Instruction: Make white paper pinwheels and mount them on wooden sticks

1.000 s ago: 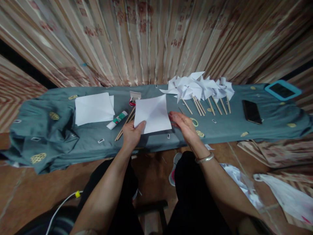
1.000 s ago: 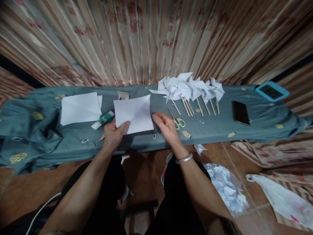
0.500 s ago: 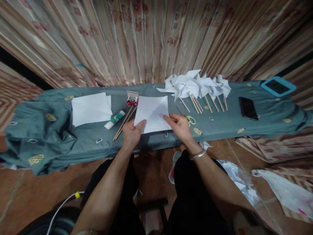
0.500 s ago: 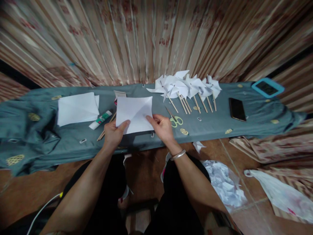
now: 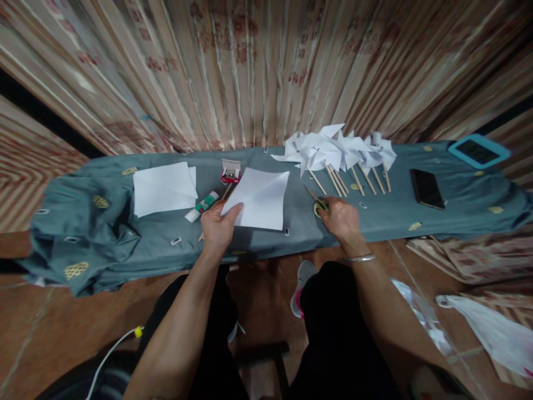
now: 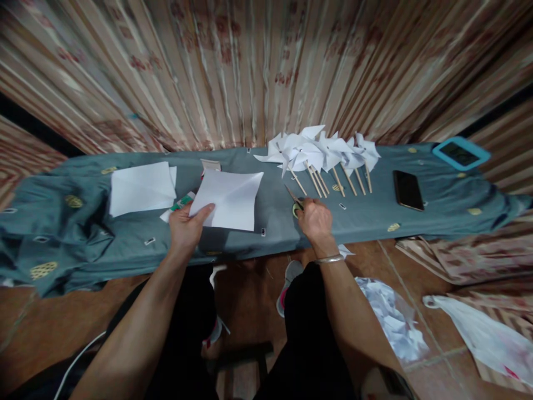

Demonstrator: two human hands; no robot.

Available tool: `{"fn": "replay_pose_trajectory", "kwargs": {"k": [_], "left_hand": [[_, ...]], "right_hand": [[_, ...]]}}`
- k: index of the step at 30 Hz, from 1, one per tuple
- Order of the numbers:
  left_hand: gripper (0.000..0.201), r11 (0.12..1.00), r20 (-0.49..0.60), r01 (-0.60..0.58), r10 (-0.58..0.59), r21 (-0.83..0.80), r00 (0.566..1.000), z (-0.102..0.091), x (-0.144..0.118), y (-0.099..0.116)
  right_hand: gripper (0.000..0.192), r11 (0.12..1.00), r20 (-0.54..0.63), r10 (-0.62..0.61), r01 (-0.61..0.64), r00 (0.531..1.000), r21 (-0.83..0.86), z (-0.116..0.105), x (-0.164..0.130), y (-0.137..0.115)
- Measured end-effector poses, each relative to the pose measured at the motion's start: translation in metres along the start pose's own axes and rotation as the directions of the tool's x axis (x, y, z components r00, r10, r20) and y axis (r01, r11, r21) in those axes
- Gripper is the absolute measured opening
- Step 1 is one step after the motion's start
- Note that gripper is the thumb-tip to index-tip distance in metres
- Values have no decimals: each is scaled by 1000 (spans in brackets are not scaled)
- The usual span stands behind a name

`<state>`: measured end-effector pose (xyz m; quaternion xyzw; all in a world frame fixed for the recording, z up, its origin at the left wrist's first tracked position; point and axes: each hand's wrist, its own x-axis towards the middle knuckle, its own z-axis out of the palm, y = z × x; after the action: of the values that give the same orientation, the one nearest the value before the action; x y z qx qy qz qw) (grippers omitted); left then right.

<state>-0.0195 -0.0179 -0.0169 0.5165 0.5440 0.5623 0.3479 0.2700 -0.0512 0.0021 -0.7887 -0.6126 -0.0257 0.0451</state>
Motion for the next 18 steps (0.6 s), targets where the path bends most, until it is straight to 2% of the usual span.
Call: {"fn": "replay_pose_trajectory", "kwargs": {"k": [6,12,15,18], "left_hand": [[17,996,-26,-71,73,59,997,-12,4,13],[18,997,-64,-67,69,36,996,-16,4,21],[22,999,-95,-27,24,-25,995,-17,4,22],[26,989,-108,55,-70,-136,992,-16,5,24]], "right_hand": [[32,999,88,-8,12,996,-44,-8,-6,-2],[31,997,142,-62,69,988,-47,-13,-18,-13],[33,993,131,-115,118,985,-18,-13,-22,-20],[31,986,137,-162,164,977,-7,-14,-27,-28]]}}
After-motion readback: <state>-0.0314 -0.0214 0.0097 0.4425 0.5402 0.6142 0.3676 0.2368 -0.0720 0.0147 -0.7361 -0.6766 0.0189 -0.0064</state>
